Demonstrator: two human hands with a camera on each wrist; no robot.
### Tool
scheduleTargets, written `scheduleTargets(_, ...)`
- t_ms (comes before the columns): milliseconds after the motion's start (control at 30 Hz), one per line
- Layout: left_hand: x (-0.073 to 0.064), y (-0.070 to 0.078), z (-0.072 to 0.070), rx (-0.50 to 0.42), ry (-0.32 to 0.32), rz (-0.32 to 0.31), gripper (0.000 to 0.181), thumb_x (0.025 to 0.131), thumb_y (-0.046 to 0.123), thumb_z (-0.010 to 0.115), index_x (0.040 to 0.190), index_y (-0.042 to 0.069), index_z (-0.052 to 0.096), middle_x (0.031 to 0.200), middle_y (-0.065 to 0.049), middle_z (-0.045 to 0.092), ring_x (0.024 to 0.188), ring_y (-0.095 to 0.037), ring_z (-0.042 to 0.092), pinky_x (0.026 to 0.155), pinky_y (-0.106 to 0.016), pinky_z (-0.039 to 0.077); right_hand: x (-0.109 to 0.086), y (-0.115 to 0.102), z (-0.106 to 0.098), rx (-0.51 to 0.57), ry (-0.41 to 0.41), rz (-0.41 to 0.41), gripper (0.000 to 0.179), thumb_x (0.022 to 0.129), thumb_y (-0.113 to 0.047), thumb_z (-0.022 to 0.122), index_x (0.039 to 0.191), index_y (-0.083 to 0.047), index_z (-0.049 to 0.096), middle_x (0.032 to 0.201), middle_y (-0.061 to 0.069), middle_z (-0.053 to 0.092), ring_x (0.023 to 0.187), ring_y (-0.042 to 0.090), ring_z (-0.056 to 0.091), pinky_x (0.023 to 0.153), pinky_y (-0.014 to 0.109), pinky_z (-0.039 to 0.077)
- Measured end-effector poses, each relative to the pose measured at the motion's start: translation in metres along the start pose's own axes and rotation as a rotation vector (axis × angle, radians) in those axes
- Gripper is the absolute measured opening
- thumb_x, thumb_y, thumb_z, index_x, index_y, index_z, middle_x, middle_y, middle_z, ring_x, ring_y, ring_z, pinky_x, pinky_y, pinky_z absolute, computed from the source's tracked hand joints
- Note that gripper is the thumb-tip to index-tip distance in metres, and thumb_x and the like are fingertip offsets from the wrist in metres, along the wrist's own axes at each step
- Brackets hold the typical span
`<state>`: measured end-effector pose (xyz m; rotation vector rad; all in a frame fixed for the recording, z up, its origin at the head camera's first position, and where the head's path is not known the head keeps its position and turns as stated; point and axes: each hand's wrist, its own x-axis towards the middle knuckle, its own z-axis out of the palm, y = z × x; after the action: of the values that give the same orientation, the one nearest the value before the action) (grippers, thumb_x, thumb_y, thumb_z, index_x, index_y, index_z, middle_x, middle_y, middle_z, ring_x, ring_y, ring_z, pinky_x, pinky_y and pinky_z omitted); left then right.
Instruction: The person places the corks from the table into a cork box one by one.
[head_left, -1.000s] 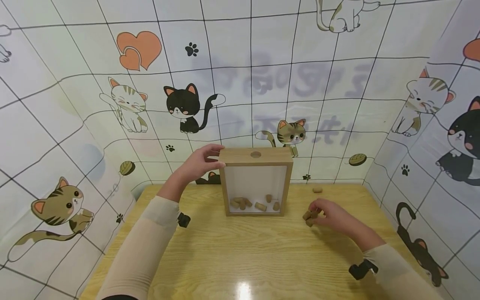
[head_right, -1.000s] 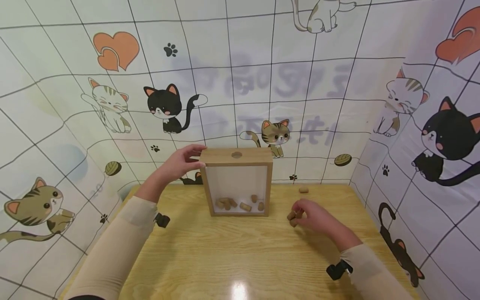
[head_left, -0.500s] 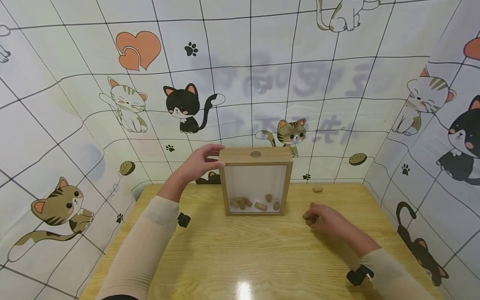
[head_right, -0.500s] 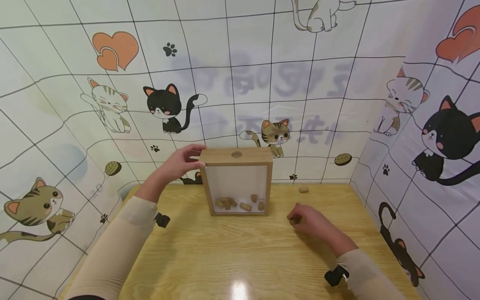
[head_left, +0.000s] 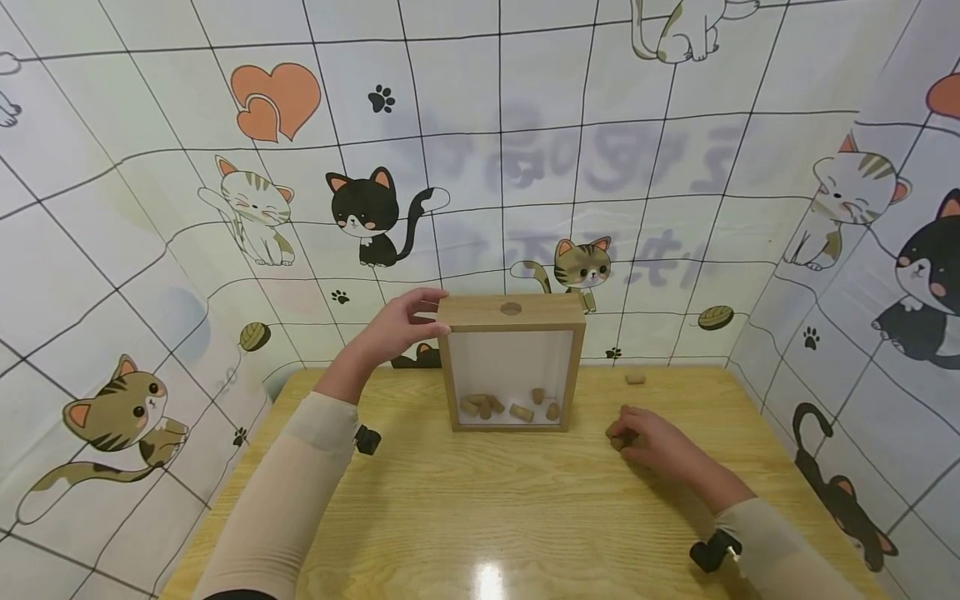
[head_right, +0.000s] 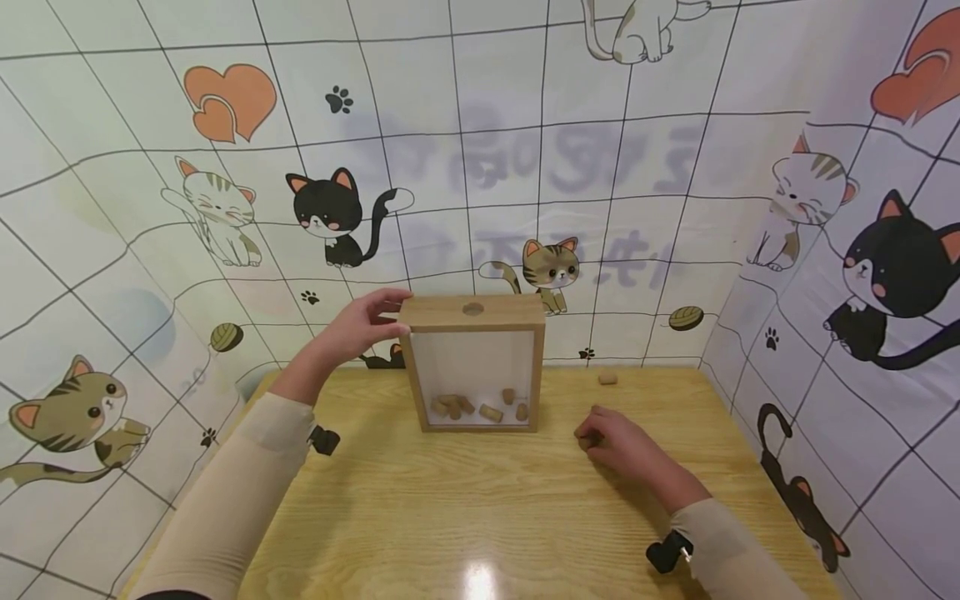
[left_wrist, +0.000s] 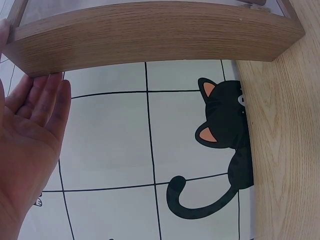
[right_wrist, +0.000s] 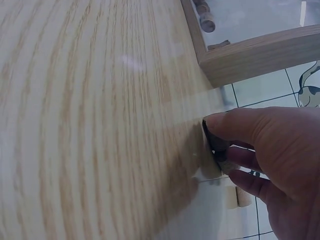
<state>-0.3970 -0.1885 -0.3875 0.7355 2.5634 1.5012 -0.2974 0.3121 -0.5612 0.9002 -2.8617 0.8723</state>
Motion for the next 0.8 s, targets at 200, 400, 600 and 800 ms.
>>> scheduleTargets(200,0.0,0.001,0.0,0.005,-0.004,0.0,0.07,0.1,0.033,0.087,0.16,0.019,0.055,0.159,-0.011,0.055,0.149,-0.037,0.054,0.113,-0.058,0.053,0.0,0.005,0.003,0.022,0.022,-0.031,0.03,0.09,0.008,0.085,0.114,-0.007,0.077,0.113,0.005,0.067,0.102,0.019,0.066,0.087,0.036,0.059)
scheduleTargets(400,-0.001,0.003,0.0,0.005,-0.002,-0.008,0.071,0.099,0.033,0.087,0.161,0.019,0.055,0.16,-0.012,0.054,0.15,-0.037,0.052,0.114,-0.059,0.053,0.0,0.008,0.006,0.021,0.024,-0.023,0.028,0.09,0.008,0.086,0.107,-0.011,0.075,0.102,0.0,0.057,0.094,0.016,0.058,0.081,0.034,0.054)
scheduleTargets(600,-0.002,0.004,0.0,0.01,-0.004,-0.005,0.07,0.1,0.034,0.087,0.161,0.02,0.055,0.16,-0.01,0.054,0.151,-0.036,0.05,0.115,-0.059,0.051,-0.002,0.008,0.004,0.041,0.031,0.037,0.024,0.093,0.001,0.086,0.106,-0.015,0.075,0.11,0.0,0.062,0.098,0.016,0.06,0.083,0.037,0.055)
scheduleTargets(800,-0.003,0.005,0.001,0.012,-0.002,-0.003,0.07,0.1,0.033,0.087,0.161,0.02,0.055,0.16,-0.009,0.054,0.151,-0.034,0.051,0.114,-0.058,0.053,-0.001,0.003,-0.01,0.11,0.089,0.067,0.024,0.096,0.004,0.084,0.111,-0.014,0.08,0.106,-0.002,0.067,0.094,0.016,0.064,0.079,0.034,0.056)
